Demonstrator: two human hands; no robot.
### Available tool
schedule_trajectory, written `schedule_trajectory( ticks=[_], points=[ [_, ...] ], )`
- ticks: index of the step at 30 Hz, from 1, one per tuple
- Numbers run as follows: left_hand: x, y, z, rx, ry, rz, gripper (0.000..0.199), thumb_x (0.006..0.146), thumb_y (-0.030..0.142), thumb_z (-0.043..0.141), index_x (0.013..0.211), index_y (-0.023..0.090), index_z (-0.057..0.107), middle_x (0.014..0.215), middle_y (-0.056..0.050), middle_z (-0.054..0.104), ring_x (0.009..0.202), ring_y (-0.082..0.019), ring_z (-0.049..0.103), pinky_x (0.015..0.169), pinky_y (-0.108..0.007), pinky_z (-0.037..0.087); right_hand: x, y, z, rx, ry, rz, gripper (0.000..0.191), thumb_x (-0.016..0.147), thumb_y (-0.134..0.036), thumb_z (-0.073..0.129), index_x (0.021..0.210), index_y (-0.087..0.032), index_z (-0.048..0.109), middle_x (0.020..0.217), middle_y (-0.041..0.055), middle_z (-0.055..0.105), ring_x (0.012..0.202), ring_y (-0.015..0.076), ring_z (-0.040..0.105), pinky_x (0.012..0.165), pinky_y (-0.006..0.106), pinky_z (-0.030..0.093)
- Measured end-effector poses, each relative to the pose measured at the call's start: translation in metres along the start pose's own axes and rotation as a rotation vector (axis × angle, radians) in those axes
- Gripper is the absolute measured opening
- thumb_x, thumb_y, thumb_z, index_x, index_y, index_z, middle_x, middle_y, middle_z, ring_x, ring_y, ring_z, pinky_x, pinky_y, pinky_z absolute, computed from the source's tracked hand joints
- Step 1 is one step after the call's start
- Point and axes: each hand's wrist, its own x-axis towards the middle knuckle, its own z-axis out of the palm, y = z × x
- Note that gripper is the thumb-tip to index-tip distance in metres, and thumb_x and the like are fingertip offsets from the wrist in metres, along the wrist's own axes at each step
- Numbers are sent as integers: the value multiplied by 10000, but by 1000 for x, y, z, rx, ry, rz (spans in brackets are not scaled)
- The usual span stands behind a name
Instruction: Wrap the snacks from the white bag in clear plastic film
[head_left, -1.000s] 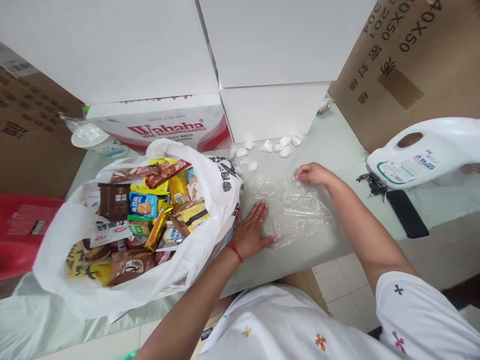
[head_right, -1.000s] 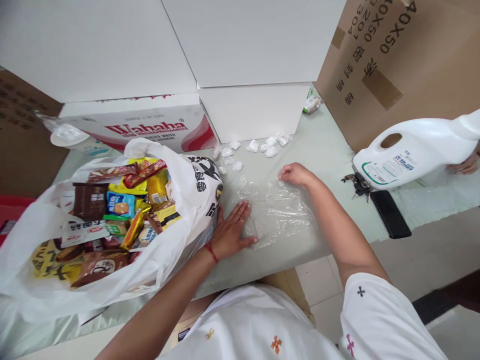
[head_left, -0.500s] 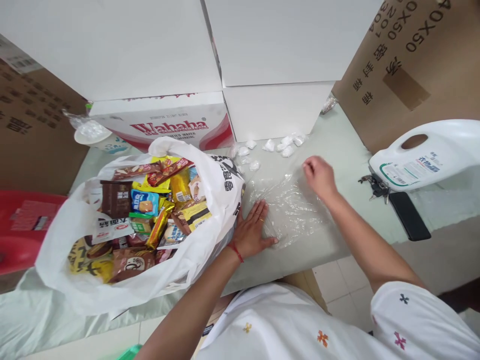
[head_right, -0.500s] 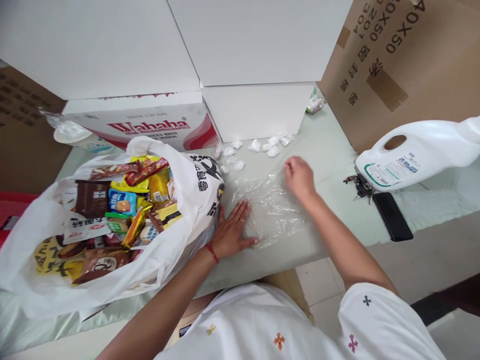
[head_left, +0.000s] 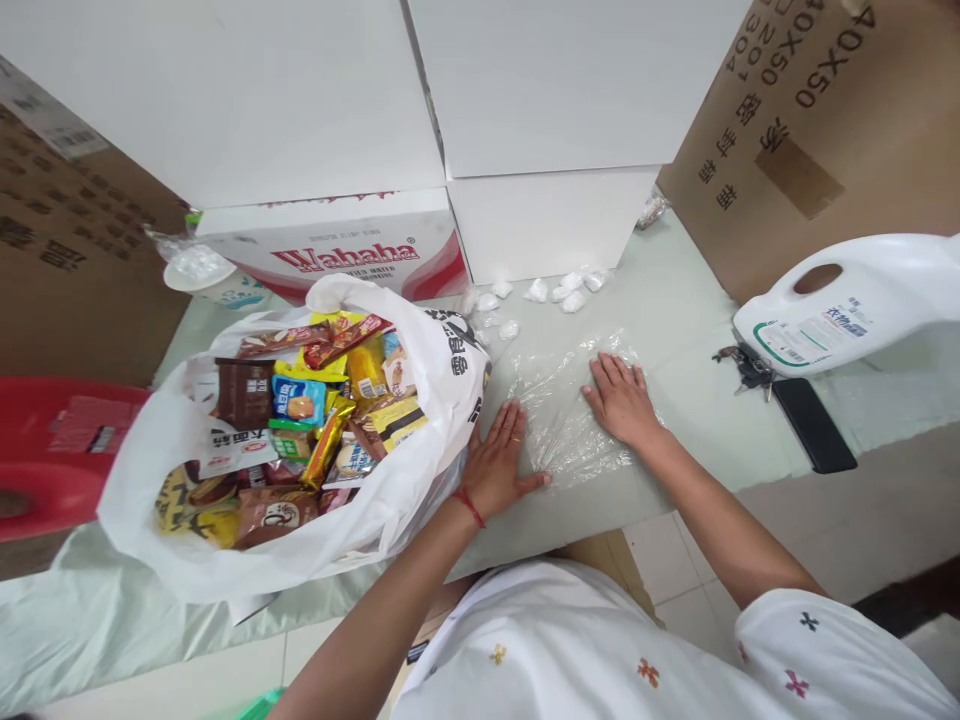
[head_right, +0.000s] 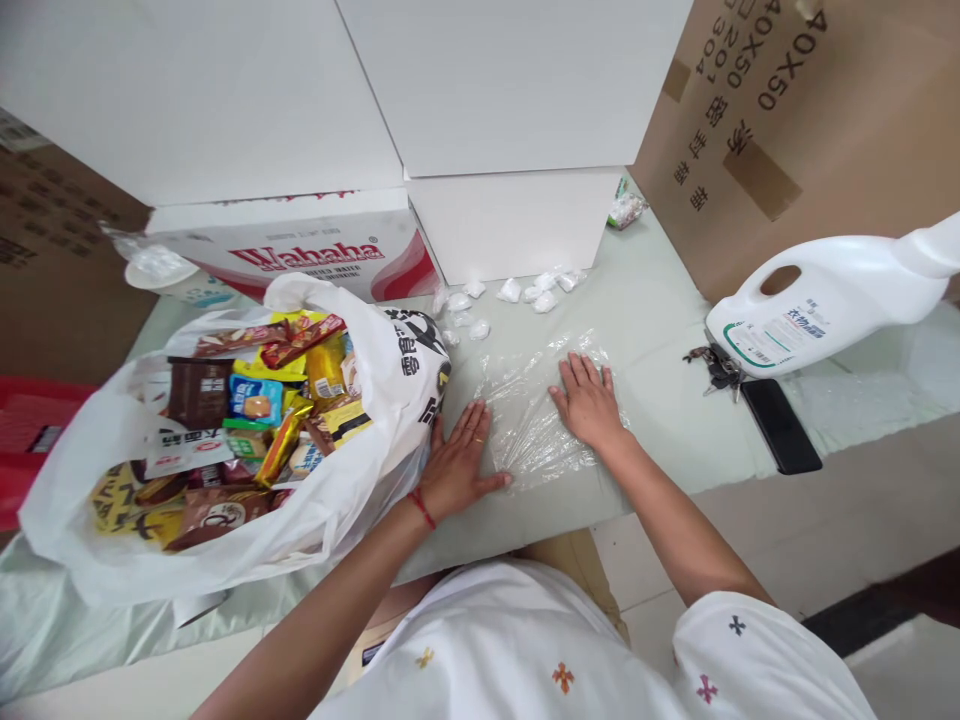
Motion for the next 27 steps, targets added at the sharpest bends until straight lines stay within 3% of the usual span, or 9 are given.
schedule_trajectory(
  ticks=[4,8,10,13,16,20,22,24,27],
  points=[
    [-7,7,-10,-124,173,-43,881,947,551,554,1612,65,242,1694,-224,241,1586,-336,215,1271,-571,229,-19,-38,-15,54,85,-114,544,1054,-362,378,1485,-63,524,1622,208,401,1526,360,314,1255,566,227],
    [-2,25,-35,-300,471,-36,478,1049,399,369,1411,138,542,1491,-166,558,1465,-241,445,1228,-452,375,-53,-84,-4,177,-17,-355,465,1021,-273,470,1433,-95,594,1479,177,581,1460,337,425,1236,539,317],
    [13,36,-44,-356,491,-3,448,1070,379,304,1312,176,623,1394,-131,639,1395,-216,518,1197,-426,421,-68,-99,9,227,-65,-370,483,993,-259,530,1454,-124,579,1477,167,587,1447,336,448,1222,558,346],
    [50,44,-43,-313,358,2,545,1081,368,205,1327,141,635,1432,-131,630,1423,-215,496,1224,-421,383,-87,-110,24,259,-117,-333,512,976,-298,586,1458,-126,578,1499,172,567,1462,337,438,1240,562,332],
    [83,41,-27,-154,232,-83,594,1071,381,191,1464,110,545,1584,-143,490,1528,-267,357,1278,-505,251,-105,-112,25,283,-176,-336,574,964,-345,622,1483,-111,552,1553,181,511,1492,336,404,1260,552,309],
    [97,34,-6,-53,244,-63,663,1056,469,219,1620,137,321,1695,-128,291,1588,-280,218,1292,-560,112,-117,-103,10,471,-156,-446,459,1035,-352,495,1457,-200,591,1473,107,612,1427,248,506,1226,478,393],
    [96,34,-1,-42,252,-55,686,1052,499,224,1635,142,278,1702,-132,267,1593,-282,203,1286,-587,63,-112,-93,4,473,-14,-346,459,1066,-341,406,1481,-226,567,1479,95,609,1437,233,496,1229,481,382],
    [93,34,-1,-37,251,-52,695,1051,517,223,1639,149,265,1707,-129,251,1596,-281,192,1279,-612,16,-104,-78,4,354,101,-160,533,1074,-382,369,1562,-188,460,1599,130,468,1527,273,366,1254,543,308],
    [91,32,-2,-35,260,-53,699,1050,531,218,1639,159,261,1712,-118,239,1599,-279,179,1271,-634,-30,-101,-42,13,141,88,70,649,1072,-462,324,1623,-120,323,1679,177,299,1577,334,234,1257,637,192]
  ],
)
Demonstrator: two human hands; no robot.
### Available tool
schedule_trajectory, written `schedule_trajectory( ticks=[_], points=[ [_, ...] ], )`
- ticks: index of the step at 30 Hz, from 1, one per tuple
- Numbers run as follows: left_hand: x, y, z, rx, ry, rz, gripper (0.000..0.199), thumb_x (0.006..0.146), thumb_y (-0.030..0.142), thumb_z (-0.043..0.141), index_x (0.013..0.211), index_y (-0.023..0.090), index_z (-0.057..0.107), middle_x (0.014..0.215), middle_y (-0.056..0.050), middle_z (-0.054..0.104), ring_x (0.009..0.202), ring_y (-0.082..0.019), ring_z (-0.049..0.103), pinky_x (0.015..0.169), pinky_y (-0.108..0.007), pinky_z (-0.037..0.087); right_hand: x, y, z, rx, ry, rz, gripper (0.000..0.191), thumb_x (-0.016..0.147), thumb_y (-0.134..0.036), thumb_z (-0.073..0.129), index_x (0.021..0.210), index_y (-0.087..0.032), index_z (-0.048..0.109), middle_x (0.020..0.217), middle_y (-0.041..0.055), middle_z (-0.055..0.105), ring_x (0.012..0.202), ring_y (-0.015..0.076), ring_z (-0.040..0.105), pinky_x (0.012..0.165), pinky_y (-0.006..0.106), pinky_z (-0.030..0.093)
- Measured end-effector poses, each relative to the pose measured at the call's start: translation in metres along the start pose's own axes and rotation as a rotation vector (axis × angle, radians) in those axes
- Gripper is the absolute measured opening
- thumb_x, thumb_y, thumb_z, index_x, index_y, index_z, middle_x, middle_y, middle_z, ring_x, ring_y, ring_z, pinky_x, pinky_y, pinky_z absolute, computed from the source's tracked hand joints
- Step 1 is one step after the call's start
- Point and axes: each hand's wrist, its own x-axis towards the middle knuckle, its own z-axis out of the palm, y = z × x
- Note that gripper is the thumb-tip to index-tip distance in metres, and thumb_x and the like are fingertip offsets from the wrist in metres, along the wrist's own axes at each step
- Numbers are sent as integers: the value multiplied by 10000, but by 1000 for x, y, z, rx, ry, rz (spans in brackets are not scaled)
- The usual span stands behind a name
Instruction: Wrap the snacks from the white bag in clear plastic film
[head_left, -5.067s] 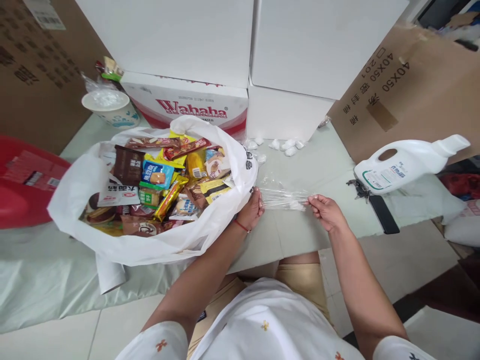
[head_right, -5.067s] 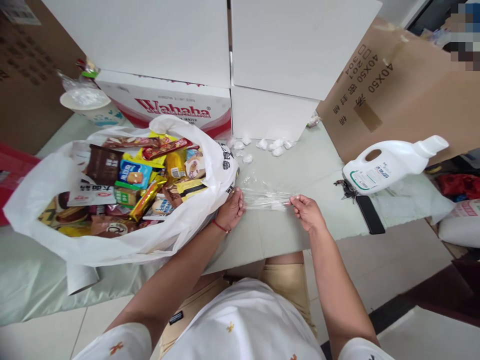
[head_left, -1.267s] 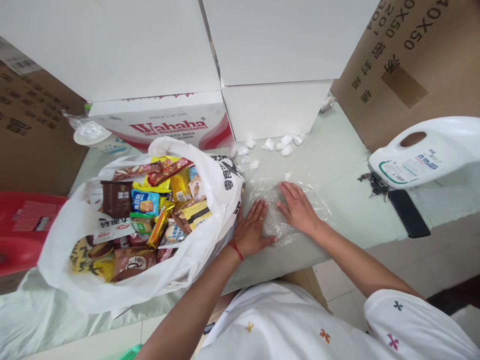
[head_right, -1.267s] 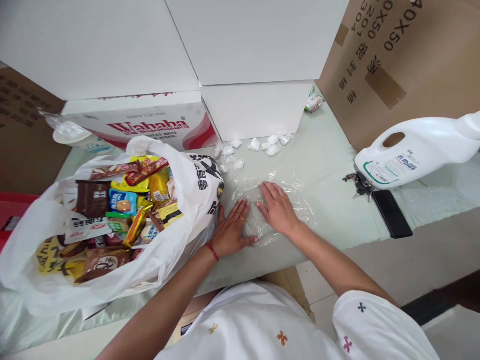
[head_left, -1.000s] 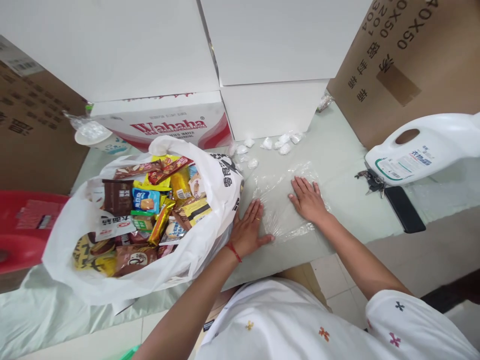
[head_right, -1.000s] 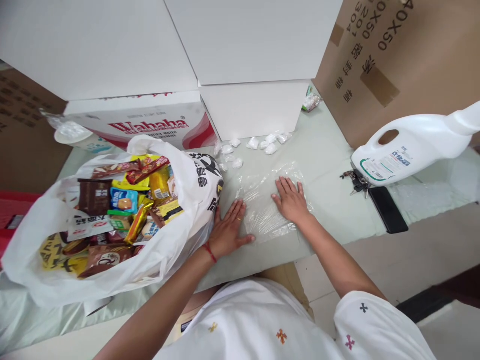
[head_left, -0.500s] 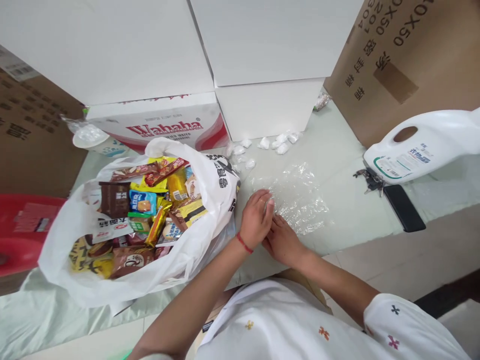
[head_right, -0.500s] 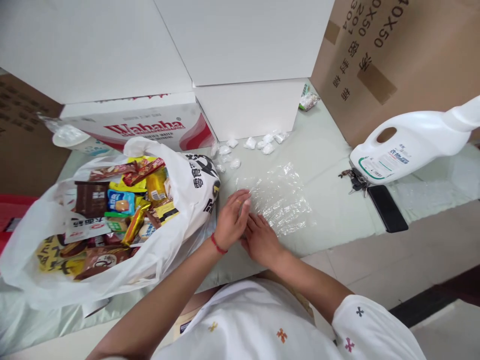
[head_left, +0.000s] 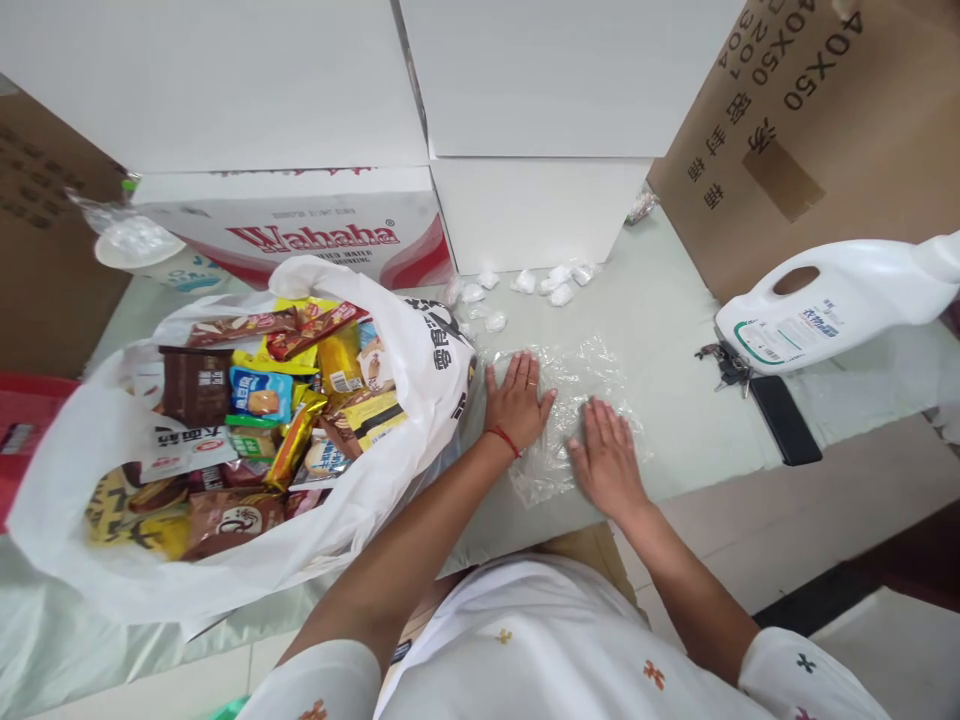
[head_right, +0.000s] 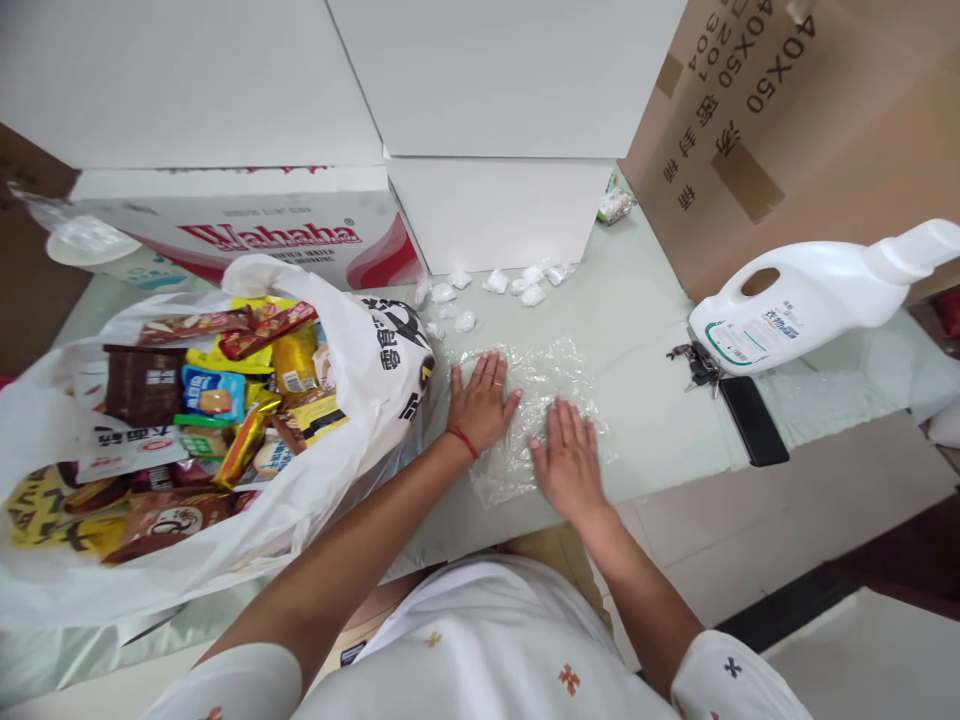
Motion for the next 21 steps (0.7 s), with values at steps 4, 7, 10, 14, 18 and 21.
schedule_trajectory(
  ticks=[4,7,10,14,18,21],
  points=[
    [-1,-6,-2,-14,6,4,702,1047,525,237,1639,148,255,1720,-114,209,1602,-287,163,1267,-650,-36,-19,68,-8,-182,-7,267,699,1068,-504,228,1637,-101,274,1688,190,269,1580,354,209,1245,671,130],
    [-2,-7,-4,-23,-4,-1,699,1046,517,246,1637,144,264,1721,-116,204,1604,-294,153,1268,-656,-15,-32,97,-23,-214,102,398,754,1052,-522,221,1600,-14,326,1648,281,307,1559,405,244,1215,680,214],
    [-4,-5,-5,-31,0,-3,689,1043,507,278,1622,135,300,1716,-122,225,1602,-291,161,1276,-646,22,-28,88,-26,-166,215,228,732,1045,-499,290,1612,-37,299,1654,285,287,1558,400,252,1198,654,291],
    [-3,-5,-5,-71,43,14,686,1049,499,281,1590,84,352,1706,-133,255,1598,-265,187,1298,-573,118,-11,51,-8,-106,109,-136,652,1046,-439,361,1633,-165,291,1667,183,331,1562,341,275,1216,596,317],
    [-3,-8,-7,-157,83,20,682,1062,481,262,1583,51,360,1690,-148,295,1590,-257,222,1304,-491,191,17,43,-5,-105,11,-197,577,1037,-487,345,1453,-154,565,1489,184,576,1444,359,465,1186,594,364],
    [-4,-9,-7,-234,97,20,688,1064,484,270,1586,43,349,1682,-157,314,1591,-262,222,1291,-456,249,50,23,-35,-28,90,-89,561,1010,-568,385,1260,-172,693,1240,176,724,1228,363,633,1054,552,490]
  ],
)
